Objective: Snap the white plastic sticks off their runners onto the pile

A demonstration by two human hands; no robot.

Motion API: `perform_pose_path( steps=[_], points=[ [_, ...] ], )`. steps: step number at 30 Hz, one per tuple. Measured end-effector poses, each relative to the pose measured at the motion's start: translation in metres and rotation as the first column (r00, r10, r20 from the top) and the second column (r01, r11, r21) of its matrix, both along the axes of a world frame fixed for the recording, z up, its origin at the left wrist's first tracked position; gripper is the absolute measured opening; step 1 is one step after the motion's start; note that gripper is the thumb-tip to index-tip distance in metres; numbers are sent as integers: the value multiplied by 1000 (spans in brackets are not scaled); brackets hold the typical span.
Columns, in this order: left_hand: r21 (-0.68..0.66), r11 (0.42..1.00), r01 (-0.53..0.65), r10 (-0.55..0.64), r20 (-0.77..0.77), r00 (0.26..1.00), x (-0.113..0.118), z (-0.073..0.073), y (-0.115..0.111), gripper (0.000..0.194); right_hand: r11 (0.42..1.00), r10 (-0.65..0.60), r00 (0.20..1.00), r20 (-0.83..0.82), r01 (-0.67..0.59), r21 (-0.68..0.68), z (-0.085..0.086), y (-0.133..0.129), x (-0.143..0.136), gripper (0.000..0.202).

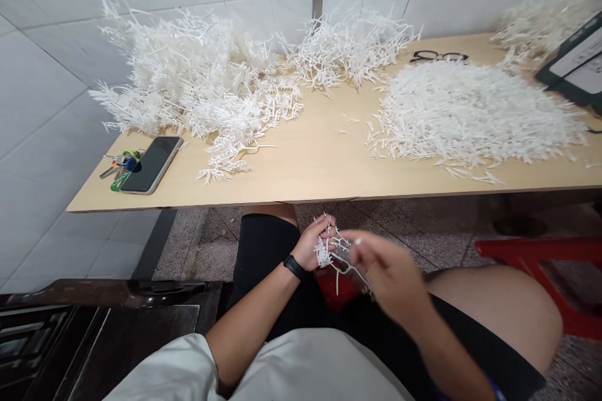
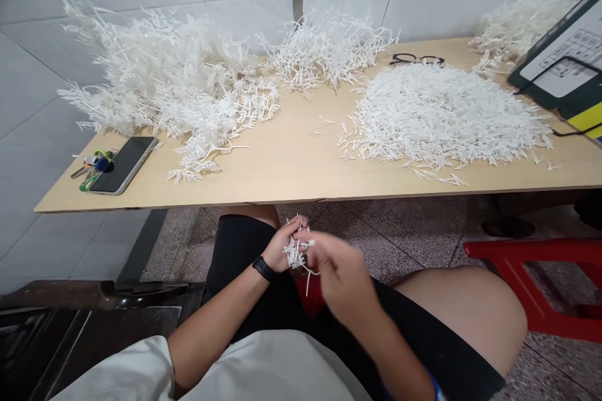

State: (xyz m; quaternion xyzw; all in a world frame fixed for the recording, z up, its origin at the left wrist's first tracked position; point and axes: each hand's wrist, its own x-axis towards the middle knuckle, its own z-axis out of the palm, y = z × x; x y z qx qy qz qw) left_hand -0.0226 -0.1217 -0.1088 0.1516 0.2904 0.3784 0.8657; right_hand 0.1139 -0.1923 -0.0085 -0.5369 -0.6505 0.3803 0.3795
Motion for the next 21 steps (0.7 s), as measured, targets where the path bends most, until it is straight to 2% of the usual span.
perform_pose_path(
  steps=[2, 4, 6, 7, 9, 11, 13, 14, 15, 17, 18, 20, 21],
  points=[
    [-42, 998, 48, -43, 119, 992, 0, 4, -2, 26, 974, -176, 984, 5, 173, 146, 28, 32, 23, 30],
    [-70, 995, 76, -62, 186, 981, 0, 8, -3, 23, 933, -283, 958, 47, 264, 246, 47, 70, 46, 31],
    [-96, 993, 74, -55, 188, 981, 0, 10, -4, 22, 915, -347, 923, 168, 293, 277, 56, 105, 64, 46],
    [-107, 992, 63, -44, 171, 984, 0, 11, -4, 23, 921, -363, 886, 289, 293, 257, 58, 118, 70, 58],
    [-117, 993, 30, -15, 125, 992, 1, 12, -4, 26, 906, -405, 785, 468, 277, 320, 57, 131, 76, 75],
    [-107, 994, -8, 18, 94, 995, 2, 11, -5, 28, 837, -493, 740, 458, 259, 483, 51, 122, 72, 75],
    [-93, 995, -33, 41, 92, 995, 3, 11, -5, 30, 741, -545, 789, 281, 298, 602, 41, 96, 58, 58],
    [-86, 995, -44, 52, 94, 994, 3, 10, -5, 30, 731, -532, 824, 193, 332, 597, 34, 79, 49, 45],
    [-82, 995, -55, 63, 96, 993, 3, 10, -4, 30, 771, -471, 866, 169, 312, 555, 25, 63, 40, 33],
    [-83, 994, -76, 84, 98, 992, 3, 9, -4, 31, 897, -258, 942, 214, 152, 415, 5, 34, 22, 22],
    [-84, 993, -84, 92, 98, 991, 3, 9, -3, 31, 942, -152, 958, 244, 65, 328, -6, 23, 15, 19],
    [-86, 993, -84, 92, 96, 991, 4, 8, -2, 32, 984, 11, 954, 300, -64, 168, -27, 11, 5, 18],
    [-82, 994, -76, 84, 92, 992, 4, 7, -2, 32, 991, 51, 943, 328, -90, 104, -37, 9, 2, 21]
  ],
)
